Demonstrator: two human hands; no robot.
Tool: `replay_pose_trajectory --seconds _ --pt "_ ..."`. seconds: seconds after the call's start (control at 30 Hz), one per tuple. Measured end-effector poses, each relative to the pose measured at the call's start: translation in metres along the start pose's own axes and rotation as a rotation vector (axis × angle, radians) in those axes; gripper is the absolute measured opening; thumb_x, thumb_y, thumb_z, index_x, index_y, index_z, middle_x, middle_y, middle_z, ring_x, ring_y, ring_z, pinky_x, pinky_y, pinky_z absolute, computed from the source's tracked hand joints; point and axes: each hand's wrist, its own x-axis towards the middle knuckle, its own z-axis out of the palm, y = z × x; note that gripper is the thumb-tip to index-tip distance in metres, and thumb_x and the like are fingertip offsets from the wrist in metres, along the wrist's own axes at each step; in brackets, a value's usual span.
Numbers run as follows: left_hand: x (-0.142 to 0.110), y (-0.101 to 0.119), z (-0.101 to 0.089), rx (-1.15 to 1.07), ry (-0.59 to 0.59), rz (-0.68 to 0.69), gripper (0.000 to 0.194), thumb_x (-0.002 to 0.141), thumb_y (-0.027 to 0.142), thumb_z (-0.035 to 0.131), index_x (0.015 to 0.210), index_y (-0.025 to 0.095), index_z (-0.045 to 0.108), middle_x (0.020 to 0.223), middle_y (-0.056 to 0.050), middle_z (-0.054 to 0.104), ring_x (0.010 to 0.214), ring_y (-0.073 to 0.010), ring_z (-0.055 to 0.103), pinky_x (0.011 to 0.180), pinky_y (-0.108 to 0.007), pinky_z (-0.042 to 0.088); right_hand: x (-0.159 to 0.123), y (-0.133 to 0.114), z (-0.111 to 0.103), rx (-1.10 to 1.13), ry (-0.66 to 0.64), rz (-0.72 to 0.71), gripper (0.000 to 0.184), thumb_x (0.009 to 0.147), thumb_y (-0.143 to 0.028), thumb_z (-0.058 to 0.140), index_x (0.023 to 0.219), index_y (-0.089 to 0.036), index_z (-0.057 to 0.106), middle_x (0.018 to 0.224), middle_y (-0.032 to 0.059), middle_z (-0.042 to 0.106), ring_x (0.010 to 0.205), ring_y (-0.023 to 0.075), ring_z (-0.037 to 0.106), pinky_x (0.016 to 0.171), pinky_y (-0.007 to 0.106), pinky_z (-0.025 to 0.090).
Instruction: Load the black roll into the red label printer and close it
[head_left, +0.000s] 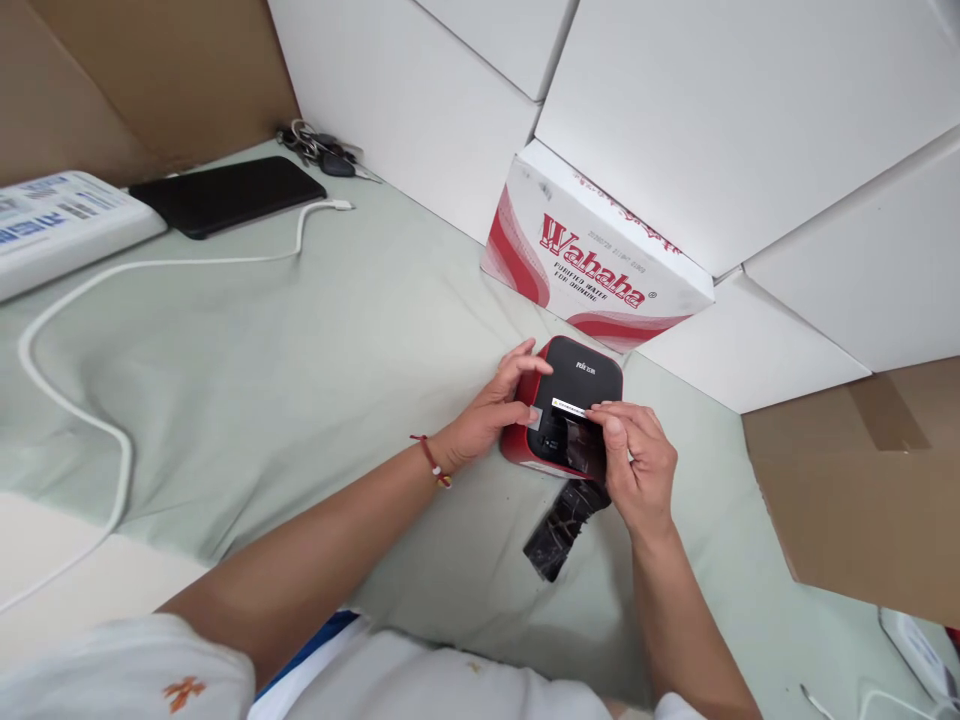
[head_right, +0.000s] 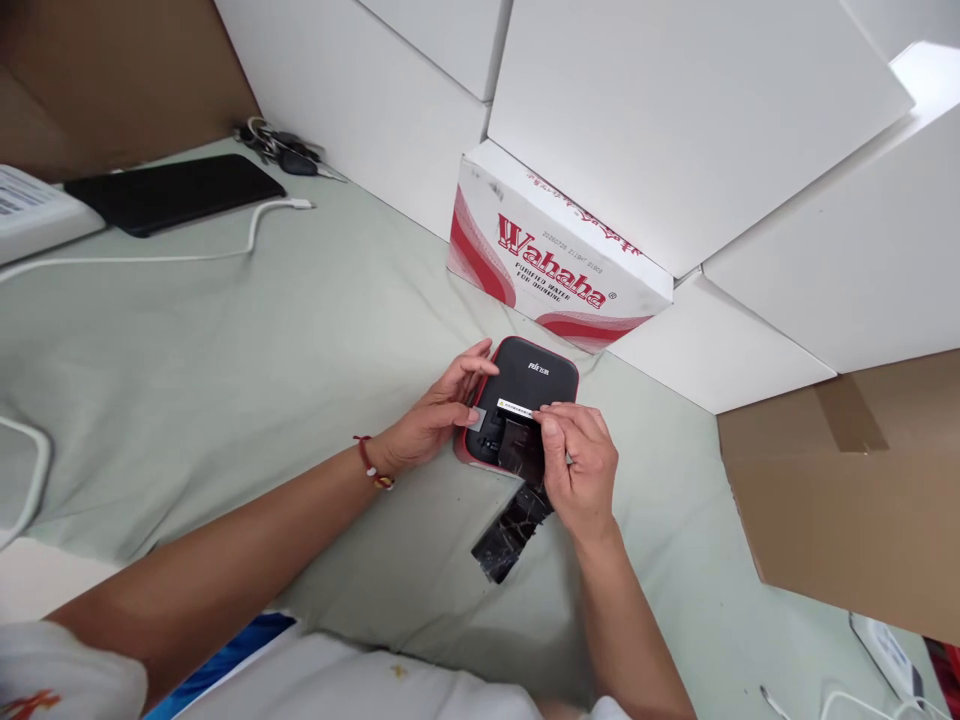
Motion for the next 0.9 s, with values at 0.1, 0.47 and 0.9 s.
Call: replay_pose_trajectory --seconds 0.1,0.47,0.9 --pt "0.0 0.003 0.004 -0.064 0.052 -0.028 0.103 0.065 0.027 0.08 0.162 0.037 0.047 0.2 0.002 0.004 0.189 -0.0316 -0.007 0.152 -0.054 -0.006 -0.014 -0.011 -0.004 0.074 0.023 -0.055 0.029 0.11 -0.01 0.058 0.114 -0.024 0.084 0.108 0.006 0.087 0.107 0.0207 0.081 0.099 0.042 0.066" --pt "0.0 0.002 0.009 -0.139 -0.006 -0.004 0.109 0.073 0.024 0.078 0.173 0.04 0.037 0.194 0.0 0.028 0.182 -0.035 0.025 0.147 -0.053 0.031 -0.008 -0.02 -0.024 0.086 -0.168 -0.133 0.024 0.107 -0.011 0.062 0.107 -0.024 0.082 0.102 0.0061 0.088 0.097 0.0222 0.085 0.088 0.038 0.069" --pt "0.001 0.002 0.012 -0.113 0.049 -0.05 0.089 0.07 0.027 0.073 0.156 0.031 0.051 0.153 -0.007 0.059 0.137 -0.0315 0.058 0.119 -0.05 0.052 0.103 0.0 0.023 -0.587 -0.991 0.191 0.012 0.091 -0.014 0.078 0.1 -0.021 0.081 0.101 0.0122 0.086 0.088 0.0265 0.077 0.067 0.033 0.04"
